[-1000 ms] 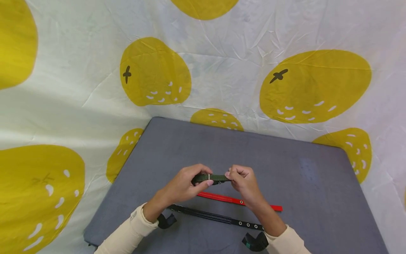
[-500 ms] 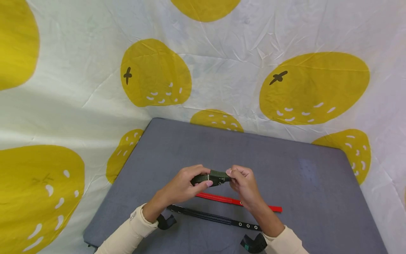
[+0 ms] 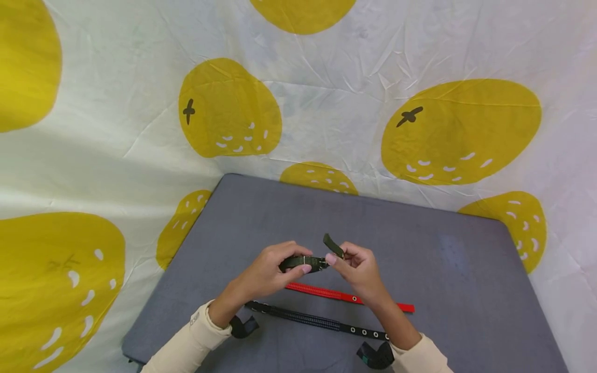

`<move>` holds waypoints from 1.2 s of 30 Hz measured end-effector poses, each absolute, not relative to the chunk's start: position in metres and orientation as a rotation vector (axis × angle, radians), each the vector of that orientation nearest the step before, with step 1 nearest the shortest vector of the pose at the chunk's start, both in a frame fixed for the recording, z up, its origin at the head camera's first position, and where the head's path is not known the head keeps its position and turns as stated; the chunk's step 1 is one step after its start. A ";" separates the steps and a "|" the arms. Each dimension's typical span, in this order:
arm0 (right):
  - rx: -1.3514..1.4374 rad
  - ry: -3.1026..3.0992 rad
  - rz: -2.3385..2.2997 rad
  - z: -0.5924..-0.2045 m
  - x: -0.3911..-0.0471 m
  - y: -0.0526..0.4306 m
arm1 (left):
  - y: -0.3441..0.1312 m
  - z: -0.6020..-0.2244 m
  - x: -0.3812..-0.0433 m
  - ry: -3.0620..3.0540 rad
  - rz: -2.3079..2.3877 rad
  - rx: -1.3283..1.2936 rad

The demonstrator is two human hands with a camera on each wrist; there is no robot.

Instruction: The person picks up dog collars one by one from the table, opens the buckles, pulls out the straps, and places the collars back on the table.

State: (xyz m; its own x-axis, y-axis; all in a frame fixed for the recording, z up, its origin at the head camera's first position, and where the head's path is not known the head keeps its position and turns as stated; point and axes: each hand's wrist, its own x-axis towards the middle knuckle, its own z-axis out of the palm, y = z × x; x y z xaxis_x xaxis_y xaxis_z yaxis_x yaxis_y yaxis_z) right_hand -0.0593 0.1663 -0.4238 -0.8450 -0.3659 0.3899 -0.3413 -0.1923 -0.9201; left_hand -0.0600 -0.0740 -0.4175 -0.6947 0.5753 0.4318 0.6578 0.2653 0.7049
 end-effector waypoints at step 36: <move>-0.850 2.826 -1.656 -0.441 -0.047 0.155 | -0.053 -0.428 -0.070 -2.374 -0.460 -1.168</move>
